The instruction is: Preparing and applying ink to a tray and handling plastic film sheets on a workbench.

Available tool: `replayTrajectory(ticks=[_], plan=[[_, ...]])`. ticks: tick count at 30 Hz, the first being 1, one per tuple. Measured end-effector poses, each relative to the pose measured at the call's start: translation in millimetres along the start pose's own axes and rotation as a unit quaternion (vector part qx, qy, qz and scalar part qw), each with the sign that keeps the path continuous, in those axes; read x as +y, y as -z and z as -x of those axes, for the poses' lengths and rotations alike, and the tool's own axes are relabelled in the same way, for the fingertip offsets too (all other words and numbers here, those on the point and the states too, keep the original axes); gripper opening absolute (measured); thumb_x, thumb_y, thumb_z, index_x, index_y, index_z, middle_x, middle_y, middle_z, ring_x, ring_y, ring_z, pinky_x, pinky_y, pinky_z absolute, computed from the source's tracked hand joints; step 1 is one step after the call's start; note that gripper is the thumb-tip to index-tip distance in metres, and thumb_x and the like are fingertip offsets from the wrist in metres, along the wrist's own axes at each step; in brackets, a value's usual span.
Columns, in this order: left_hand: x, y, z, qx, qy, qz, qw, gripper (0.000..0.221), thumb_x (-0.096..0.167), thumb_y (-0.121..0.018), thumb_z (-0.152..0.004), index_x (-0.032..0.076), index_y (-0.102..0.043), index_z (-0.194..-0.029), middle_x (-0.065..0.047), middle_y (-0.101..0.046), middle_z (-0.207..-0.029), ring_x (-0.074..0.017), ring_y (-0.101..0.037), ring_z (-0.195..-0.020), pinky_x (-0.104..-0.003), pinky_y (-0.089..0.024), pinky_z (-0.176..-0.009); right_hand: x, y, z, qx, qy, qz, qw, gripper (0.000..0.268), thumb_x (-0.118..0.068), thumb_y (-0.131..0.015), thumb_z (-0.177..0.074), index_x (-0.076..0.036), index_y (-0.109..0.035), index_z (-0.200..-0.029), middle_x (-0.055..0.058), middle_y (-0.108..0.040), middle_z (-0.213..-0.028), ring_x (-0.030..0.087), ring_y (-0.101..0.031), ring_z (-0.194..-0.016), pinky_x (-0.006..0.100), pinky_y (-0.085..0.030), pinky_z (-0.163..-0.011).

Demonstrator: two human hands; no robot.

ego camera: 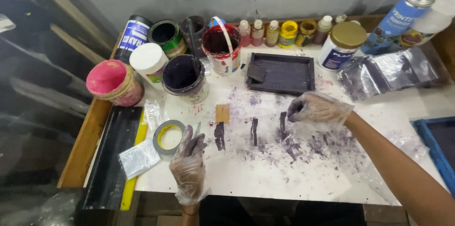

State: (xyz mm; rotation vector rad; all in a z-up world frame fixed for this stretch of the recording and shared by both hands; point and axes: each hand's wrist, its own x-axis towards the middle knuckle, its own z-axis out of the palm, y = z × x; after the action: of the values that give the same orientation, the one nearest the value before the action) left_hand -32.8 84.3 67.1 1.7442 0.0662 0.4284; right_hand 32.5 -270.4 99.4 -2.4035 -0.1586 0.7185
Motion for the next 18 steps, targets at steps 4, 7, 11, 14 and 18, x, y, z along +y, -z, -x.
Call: replayTrajectory(ticks=[4,7,11,14,18], plan=[[22.1,-25.1,-3.9,0.041,0.287,0.26,0.921,0.046,-0.007,-0.043,-0.097,-0.011,-0.053,-0.142,-0.033,-0.066,-0.128,-0.0404,-0.067,-0.116,-0.04,-0.056,-0.103,47.4,1.7,22.3,0.031,-0.022,-0.093,0.995,0.04,-0.027,-0.074,-0.082,-0.013,-0.073,-0.119,0.005,-0.081,-0.118,0.011,-0.08,-0.08,0.024,-0.066,-0.081],[21.4,-50.1,2.3,-0.041,0.168,0.213,0.962,0.056,-0.003,-0.071,-0.083,-0.01,-0.058,-0.137,-0.029,-0.075,-0.109,-0.0292,-0.076,-0.096,-0.03,-0.064,-0.081,71.5,10.9,55.2,0.075,-0.019,-0.145,0.986,0.041,-0.042,-0.073,-0.079,-0.014,-0.081,-0.109,0.004,-0.085,-0.107,0.017,-0.079,-0.095,0.029,-0.064,-0.09],[43.8,-102.8,7.2,-0.113,0.156,0.106,0.976,0.059,0.006,-0.076,-0.08,-0.003,-0.06,-0.137,-0.021,-0.078,-0.107,-0.0267,-0.078,-0.09,-0.032,-0.066,-0.083,101.0,26.1,100.9,0.21,-0.099,-0.296,0.927,0.031,-0.012,-0.082,-0.078,-0.003,-0.083,-0.108,0.011,-0.084,-0.105,0.021,-0.074,-0.098,0.031,-0.055,-0.092],[32.2,-157.4,13.3,-0.13,0.226,0.146,0.954,0.062,0.007,-0.077,-0.079,-0.003,-0.062,-0.138,-0.017,-0.077,-0.097,-0.0223,-0.072,-0.081,-0.029,-0.058,-0.074,129.3,35.3,131.0,0.298,-0.102,-0.375,0.872,0.027,-0.003,-0.077,-0.083,0.002,-0.078,-0.109,0.017,-0.08,-0.103,0.026,-0.072,-0.092,0.033,-0.056,-0.087],[39.2,-223.2,36.4,-0.188,0.226,0.137,0.946,0.059,0.012,-0.073,-0.081,-0.001,-0.064,-0.138,-0.013,-0.078,-0.09,-0.0153,-0.067,-0.065,-0.027,-0.052,-0.055,103.3,72.7,183.3,0.404,-0.21,-0.293,0.841,0.037,-0.021,-0.074,-0.085,-0.014,-0.075,-0.122,0.007,-0.072,-0.129,0.023,-0.066,-0.112,0.036,-0.049,-0.101]])
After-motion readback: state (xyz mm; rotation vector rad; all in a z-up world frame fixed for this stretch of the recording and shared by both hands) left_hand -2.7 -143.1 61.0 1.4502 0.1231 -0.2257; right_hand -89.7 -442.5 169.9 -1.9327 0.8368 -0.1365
